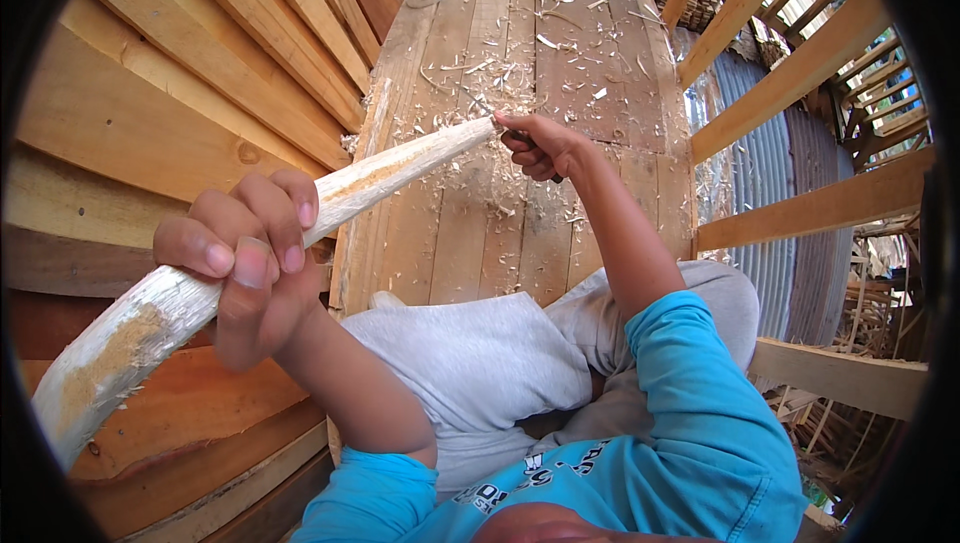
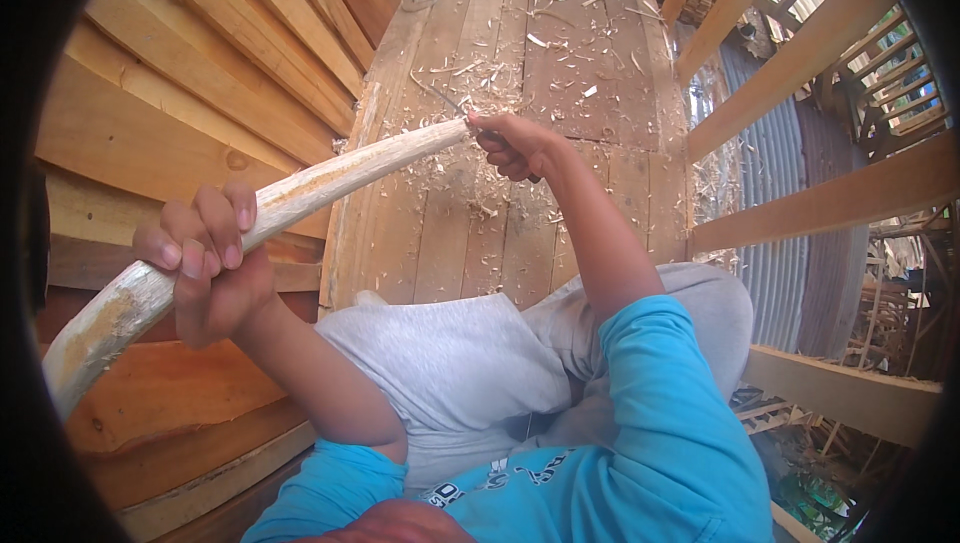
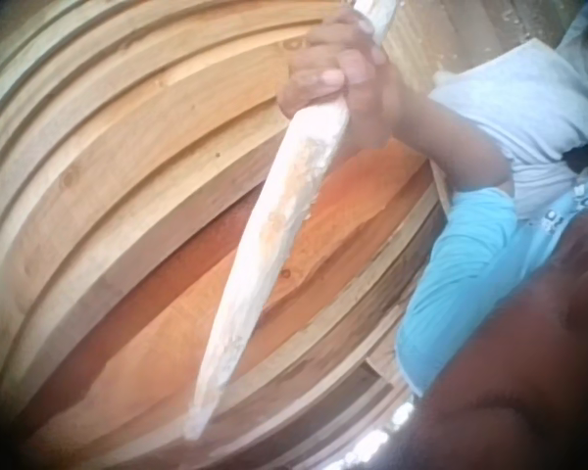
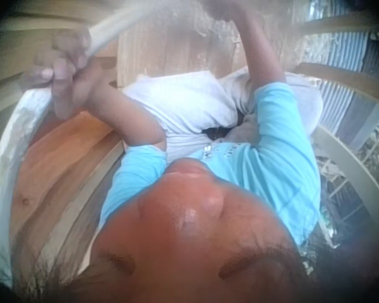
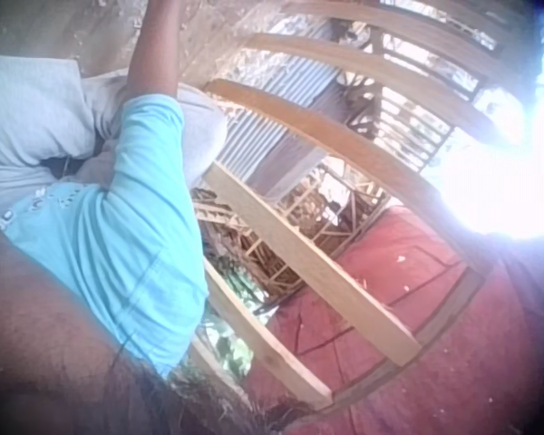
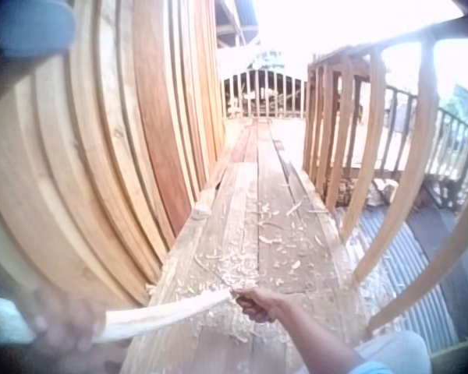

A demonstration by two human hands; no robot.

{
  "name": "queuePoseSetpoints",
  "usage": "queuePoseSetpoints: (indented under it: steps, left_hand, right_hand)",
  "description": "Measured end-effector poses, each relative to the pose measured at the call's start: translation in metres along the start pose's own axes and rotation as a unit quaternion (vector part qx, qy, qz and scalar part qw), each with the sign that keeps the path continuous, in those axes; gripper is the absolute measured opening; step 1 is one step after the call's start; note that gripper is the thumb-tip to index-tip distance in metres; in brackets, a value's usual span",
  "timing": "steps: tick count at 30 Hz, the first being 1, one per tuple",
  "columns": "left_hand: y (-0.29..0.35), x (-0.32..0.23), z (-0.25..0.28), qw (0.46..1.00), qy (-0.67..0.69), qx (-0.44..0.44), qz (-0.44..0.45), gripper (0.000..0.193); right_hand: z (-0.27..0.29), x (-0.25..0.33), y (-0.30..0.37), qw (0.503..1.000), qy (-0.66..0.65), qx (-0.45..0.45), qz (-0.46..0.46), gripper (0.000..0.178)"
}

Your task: The person sits on a wooden floor and uses a knife to carve a long piece of wood, removing shavings and shaping the surface. The person occasionally pauses to wipe away debris before continuing to carve.

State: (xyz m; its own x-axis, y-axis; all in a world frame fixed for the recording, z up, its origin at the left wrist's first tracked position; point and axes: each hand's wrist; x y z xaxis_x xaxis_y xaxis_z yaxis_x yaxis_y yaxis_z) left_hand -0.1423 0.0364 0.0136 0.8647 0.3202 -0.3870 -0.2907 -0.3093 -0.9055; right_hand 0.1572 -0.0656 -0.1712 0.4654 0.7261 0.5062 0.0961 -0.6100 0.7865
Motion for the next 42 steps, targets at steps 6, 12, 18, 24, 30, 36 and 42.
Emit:
queuePoseSetpoints:
  steps: [6,12,18,24,30,36,42]
  left_hand:
    - [-0.005,-0.010,-0.006,0.999,0.038,0.015,0.001,0.019]
    - [-0.003,-0.022,0.011,0.998,-0.028,-0.047,0.031,0.019]
    - [-0.003,-0.028,0.022,0.995,-0.048,-0.078,0.049,0.020]
    - [-0.004,-0.034,0.020,0.987,-0.077,-0.118,0.072,0.018]
    - [-0.005,-0.033,0.018,0.981,-0.091,-0.148,0.086,0.018]
    - [-0.005,-0.036,0.019,0.979,-0.115,-0.146,0.080,0.017]
    - [-0.007,-0.039,0.016,0.983,-0.111,-0.125,0.074,0.018]
  right_hand:
    - [0.018,-0.015,-0.008,0.996,0.008,0.084,0.033,0.060]
    - [0.031,-0.006,0.002,0.990,0.043,0.101,0.086,0.062]
    - [0.001,0.006,-0.009,0.882,0.284,-0.342,0.157,0.071]
    - [0.008,0.008,-0.015,0.827,0.184,-0.491,0.201,0.074]
    - [0.035,-0.015,-0.042,0.755,0.405,-0.486,0.173,0.045]
    - [0.010,-0.044,-0.064,0.691,0.513,-0.474,0.184,0.034]
    - [-0.045,-0.053,-0.079,0.643,0.536,-0.386,0.387,0.043]
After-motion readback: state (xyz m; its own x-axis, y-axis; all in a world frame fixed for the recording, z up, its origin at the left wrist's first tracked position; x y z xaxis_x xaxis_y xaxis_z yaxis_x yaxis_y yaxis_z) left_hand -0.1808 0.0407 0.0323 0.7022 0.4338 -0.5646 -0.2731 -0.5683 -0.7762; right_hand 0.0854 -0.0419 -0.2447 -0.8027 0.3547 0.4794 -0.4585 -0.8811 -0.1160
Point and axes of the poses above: each hand's wrist, its own y-axis away from the middle knuckle, its own z-axis out of the back of the hand, x = y × z, and after that the axes turned 12 degrees about -z, right-handed
